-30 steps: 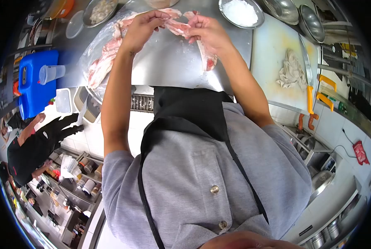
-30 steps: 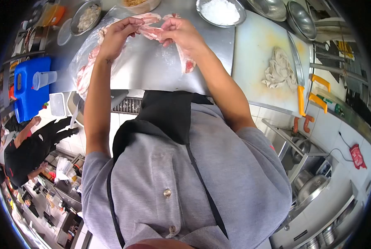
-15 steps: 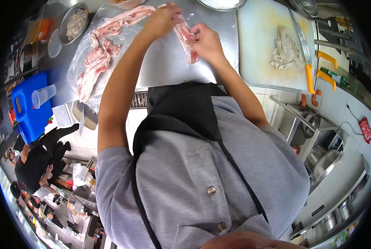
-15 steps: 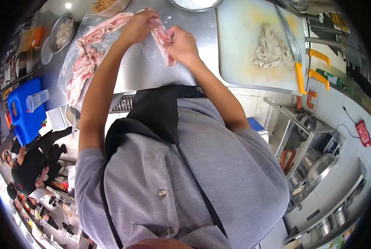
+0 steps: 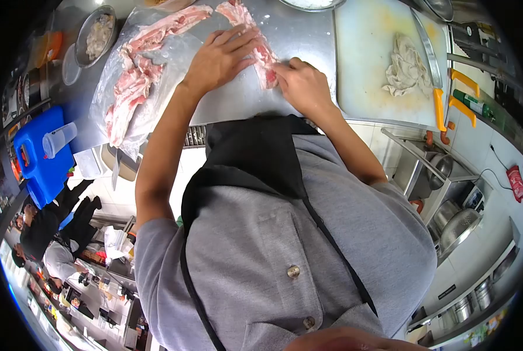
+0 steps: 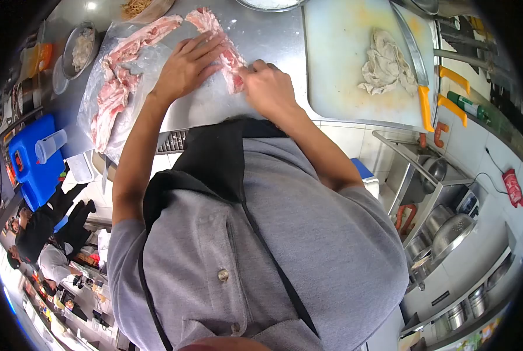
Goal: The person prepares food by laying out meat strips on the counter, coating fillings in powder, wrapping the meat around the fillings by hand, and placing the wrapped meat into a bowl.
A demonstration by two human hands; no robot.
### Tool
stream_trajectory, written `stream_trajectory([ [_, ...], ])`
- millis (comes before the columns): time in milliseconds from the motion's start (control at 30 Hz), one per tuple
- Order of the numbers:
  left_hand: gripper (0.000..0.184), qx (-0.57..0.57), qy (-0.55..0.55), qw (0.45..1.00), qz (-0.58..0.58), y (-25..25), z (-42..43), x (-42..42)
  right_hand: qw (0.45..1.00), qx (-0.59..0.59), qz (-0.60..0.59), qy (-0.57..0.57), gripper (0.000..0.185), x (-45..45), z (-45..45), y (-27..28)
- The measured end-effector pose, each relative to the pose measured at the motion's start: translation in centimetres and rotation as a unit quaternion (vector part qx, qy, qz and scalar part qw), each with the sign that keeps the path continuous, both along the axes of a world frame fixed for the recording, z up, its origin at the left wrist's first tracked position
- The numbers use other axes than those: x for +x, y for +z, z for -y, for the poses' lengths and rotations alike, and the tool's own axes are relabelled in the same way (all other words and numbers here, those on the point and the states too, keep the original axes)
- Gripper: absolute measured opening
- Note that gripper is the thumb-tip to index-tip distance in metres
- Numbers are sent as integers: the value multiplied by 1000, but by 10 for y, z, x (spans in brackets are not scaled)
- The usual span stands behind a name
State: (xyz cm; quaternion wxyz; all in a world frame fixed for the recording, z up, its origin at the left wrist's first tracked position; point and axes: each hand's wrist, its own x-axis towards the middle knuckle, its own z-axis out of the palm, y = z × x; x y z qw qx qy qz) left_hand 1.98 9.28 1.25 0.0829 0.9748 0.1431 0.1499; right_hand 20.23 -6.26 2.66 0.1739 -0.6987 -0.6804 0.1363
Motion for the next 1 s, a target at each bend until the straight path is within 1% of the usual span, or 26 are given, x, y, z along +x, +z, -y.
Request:
stream_trajectory([
  [33, 46, -3, 11, 1000, -11, 0, 0, -2, 1000, 0, 2, 3, 23, 2, -1, 1],
  [67, 46, -4, 13, 1000, -9, 0, 3, -3, 1000, 10, 6, 6, 27, 4, -2, 2],
  [100, 49, -9, 6, 1000, -14, 2, 7, -2, 1000, 19, 10, 8, 32, 4, -1, 3],
  [133, 52, -11, -3, 1000, -17, 4, 9, -1, 1000, 20, 14, 10, 32, 4, -2, 4],
  [200, 55, -8, -6, 999, -33, 0, 14, -4, 998, 12, 52, 45, 35, 3, -3, 5],
  [233, 58, -8, -11, 999, -52, -2, 17, -6, 997, 14, 54, 48, 35, 3, -2, 6],
  [300, 60, -3, -4, 999, -53, -5, 17, -9, 995, 1, 72, 75, 35, 6, 0, 8],
  [367, 61, 0, 3, 998, -55, -6, 22, -11, 995, -6, 68, 77, 35, 10, -4, 13],
  [433, 66, -24, 25, 999, -41, -5, 31, -10, 995, -10, 65, 77, 35, 13, -9, 17],
  [500, 66, -26, 33, 998, -47, -3, 36, -9, 998, 16, 48, 42, 34, 11, -18, 24],
  [567, 67, -15, 46, 997, -52, 0, 31, -6, 997, 42, 42, 44, 33, 11, -31, 31],
  [633, 62, -25, 46, 998, -26, -3, 35, -4, 997, 45, 41, 45, 31, 10, -43, 40],
  [700, 63, -11, 56, 998, -18, -8, 40, -2, 994, 78, 42, 63, 32, 11, -61, 51],
  [767, 65, -20, 57, 998, -28, -10, 42, -5, 994, 90, 30, 52, 33, 7, -87, 68],
  [800, 67, -24, 58, 997, -34, -7, 41, -6, 989, 133, 26, 63, 30, 3, -101, 76],
  [833, 67, -17, 76, 996, -35, -4, 41, -8, 986, 141, 22, 80, 30, -6, -117, 83],
  [900, 66, -66, 93, 993, -8, 1, 39, -16, 977, 184, -20, 106, 28, -26, -151, 96],
  [933, 66, -63, 113, 991, 18, 5, 40, -23, 970, 203, -16, 136, 26, -38, -171, 101],
  [967, 66, -60, 120, 991, 20, 7, 43, -31, 964, 206, -33, 165, 25, -53, -192, 99],
  [1000, 65, -67, 156, 984, 49, 9, 48, -41, 958, 206, -51, 194, 24, -70, -214, 96],
])
